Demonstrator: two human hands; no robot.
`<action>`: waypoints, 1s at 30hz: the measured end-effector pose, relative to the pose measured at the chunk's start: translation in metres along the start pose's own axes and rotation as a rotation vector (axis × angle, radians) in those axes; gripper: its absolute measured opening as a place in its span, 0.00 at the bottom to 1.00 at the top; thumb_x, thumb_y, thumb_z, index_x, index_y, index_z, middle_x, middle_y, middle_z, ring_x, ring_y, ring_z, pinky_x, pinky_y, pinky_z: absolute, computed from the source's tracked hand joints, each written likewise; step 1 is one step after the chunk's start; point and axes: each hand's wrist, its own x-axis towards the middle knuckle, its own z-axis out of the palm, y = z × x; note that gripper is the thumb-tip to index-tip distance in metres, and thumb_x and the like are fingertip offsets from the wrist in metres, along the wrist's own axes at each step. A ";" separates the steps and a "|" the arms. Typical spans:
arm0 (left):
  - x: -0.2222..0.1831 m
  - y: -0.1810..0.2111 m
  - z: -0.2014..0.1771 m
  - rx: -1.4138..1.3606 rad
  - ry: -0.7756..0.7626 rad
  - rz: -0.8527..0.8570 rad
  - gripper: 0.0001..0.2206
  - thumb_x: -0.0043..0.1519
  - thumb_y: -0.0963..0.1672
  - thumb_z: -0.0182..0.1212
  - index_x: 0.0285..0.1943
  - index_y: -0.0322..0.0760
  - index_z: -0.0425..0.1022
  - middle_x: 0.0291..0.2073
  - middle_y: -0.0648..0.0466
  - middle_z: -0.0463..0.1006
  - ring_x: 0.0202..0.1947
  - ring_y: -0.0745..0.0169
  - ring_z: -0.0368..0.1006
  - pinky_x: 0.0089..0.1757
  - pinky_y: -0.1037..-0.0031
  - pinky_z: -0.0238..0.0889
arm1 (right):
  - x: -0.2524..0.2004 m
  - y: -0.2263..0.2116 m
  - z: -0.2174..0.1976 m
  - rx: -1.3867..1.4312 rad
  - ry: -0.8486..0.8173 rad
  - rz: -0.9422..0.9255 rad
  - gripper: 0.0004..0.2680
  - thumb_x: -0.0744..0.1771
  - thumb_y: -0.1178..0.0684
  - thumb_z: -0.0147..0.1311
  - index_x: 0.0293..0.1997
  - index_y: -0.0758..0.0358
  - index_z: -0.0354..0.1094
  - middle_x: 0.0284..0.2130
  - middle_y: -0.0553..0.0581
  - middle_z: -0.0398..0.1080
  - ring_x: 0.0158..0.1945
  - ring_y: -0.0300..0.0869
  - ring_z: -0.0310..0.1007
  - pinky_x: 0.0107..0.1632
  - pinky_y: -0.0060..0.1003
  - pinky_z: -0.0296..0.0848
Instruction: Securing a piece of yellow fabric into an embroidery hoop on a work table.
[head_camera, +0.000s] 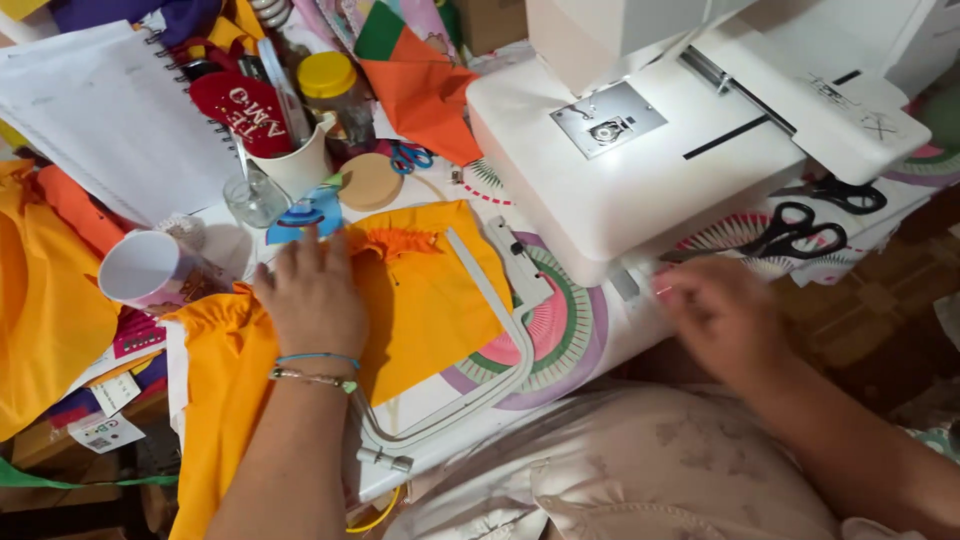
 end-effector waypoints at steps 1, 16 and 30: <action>0.005 0.003 -0.011 0.003 -0.001 0.003 0.18 0.70 0.46 0.43 0.65 0.52 0.75 0.66 0.54 0.74 0.63 0.48 0.65 0.60 0.44 0.51 | 0.003 0.001 -0.011 0.002 0.002 0.003 0.07 0.67 0.49 0.57 0.48 0.46 0.77 0.40 0.42 0.75 0.46 0.42 0.76 0.54 0.39 0.73; 0.015 -0.009 0.027 -0.302 0.123 0.050 0.12 0.60 0.46 0.55 0.48 0.45 0.82 0.37 0.49 0.83 0.41 0.44 0.76 0.45 0.56 0.65 | 0.005 -0.021 0.047 0.134 -0.257 -0.045 0.07 0.64 0.53 0.63 0.40 0.63 0.73 0.36 0.58 0.75 0.43 0.52 0.73 0.52 0.47 0.71; -0.001 -0.001 -0.029 -0.332 -0.692 -0.098 0.17 0.61 0.39 0.46 0.57 0.35 0.75 0.54 0.42 0.77 0.54 0.41 0.75 0.51 0.56 0.71 | 0.094 -0.111 0.073 0.408 -0.409 -0.278 0.06 0.66 0.48 0.59 0.34 0.57 0.75 0.31 0.49 0.75 0.36 0.41 0.74 0.43 0.37 0.68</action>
